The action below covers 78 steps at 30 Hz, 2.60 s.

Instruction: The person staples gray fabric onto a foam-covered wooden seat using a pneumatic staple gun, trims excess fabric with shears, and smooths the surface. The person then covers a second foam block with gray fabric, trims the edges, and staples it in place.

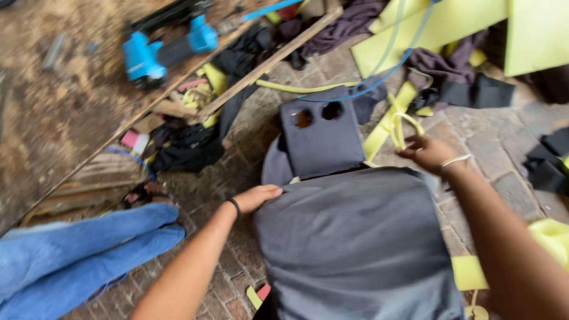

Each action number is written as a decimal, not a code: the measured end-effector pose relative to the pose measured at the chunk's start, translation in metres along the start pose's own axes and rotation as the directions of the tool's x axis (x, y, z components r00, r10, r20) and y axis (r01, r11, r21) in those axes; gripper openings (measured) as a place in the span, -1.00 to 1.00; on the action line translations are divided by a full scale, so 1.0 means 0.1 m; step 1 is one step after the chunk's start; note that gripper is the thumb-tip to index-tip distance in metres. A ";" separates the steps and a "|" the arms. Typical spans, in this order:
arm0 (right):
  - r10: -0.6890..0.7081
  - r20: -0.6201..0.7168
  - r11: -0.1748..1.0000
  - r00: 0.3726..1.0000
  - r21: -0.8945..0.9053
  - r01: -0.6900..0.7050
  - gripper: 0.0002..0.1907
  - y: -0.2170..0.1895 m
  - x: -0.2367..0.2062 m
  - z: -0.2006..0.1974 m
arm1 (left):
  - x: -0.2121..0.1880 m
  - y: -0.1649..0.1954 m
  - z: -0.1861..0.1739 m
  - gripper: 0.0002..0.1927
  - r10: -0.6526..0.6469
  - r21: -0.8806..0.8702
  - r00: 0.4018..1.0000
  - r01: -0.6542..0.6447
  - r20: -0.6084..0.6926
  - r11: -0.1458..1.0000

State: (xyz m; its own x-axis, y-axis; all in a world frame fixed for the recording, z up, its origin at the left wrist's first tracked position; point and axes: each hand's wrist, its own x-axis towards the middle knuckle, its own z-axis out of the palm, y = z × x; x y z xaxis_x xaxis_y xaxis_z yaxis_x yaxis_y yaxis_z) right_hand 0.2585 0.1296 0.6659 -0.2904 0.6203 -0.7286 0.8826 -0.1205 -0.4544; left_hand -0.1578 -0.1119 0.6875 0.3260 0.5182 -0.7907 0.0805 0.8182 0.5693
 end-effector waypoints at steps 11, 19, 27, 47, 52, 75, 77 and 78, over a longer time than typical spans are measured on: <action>0.166 0.709 0.606 0.686 -0.622 0.496 -0.09 -2.67 0.13 1.79 | -0.22 -0.75 -0.30 -0.67 0.107 -0.301 0.991 -0.126 -0.079 0.945; -0.115 0.790 0.836 0.602 -0.251 0.488 -0.39 -2.63 0.34 2.17 | 0.13 -0.70 -0.06 -0.71 -0.152 -0.018 0.758 0.183 -0.635 0.983; -0.213 0.706 0.547 0.675 -0.486 0.681 -0.58 -2.75 0.20 2.33 | 0.14 -0.61 0.18 -0.70 -0.192 -0.064 0.631 0.221 -0.752 0.973; -0.076 0.771 0.326 0.633 -0.580 0.746 -0.63 -2.97 0.30 2.20 | 0.04 -0.58 0.24 -0.70 -0.267 -0.098 0.572 0.309 -0.776 0.946; -0.200 0.422 0.822 0.884 -0.419 0.386 -0.48 -2.94 -0.23 1.24 | -0.17 -0.58 0.46 -0.51 0.039 0.107 0.565 0.088 -0.824 0.990; -0.916 -0.242 0.402 0.321 -0.565 0.721 -0.36 -1.66 -2.89 1.29 | -2.54 -1.69 3.08 0.36 0.597 0.599 0.675 -0.279 -0.434 0.751; -0.907 -0.093 0.396 0.411 -0.520 0.757 -0.13 -1.41 -3.58 1.72 | -2.69 -1.90 3.27 0.41 0.553 0.640 0.712 -0.190 -0.432 0.745; -0.946 -0.083 0.324 0.314 -0.292 0.900 -0.15 -1.25 -3.93 1.89 | -2.74 -1.96 3.33 0.18 0.620 0.677 0.621 -0.188 -0.480 0.712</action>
State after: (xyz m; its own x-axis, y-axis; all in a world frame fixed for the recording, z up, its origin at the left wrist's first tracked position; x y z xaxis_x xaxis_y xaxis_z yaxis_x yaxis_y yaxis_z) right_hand 0.1920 -0.2456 0.9122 -0.8955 0.3728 0.2433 0.1328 0.7454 -0.6533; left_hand 0.0505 -0.4974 0.8672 -0.1996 0.9484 -0.2463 0.6336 0.3167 0.7058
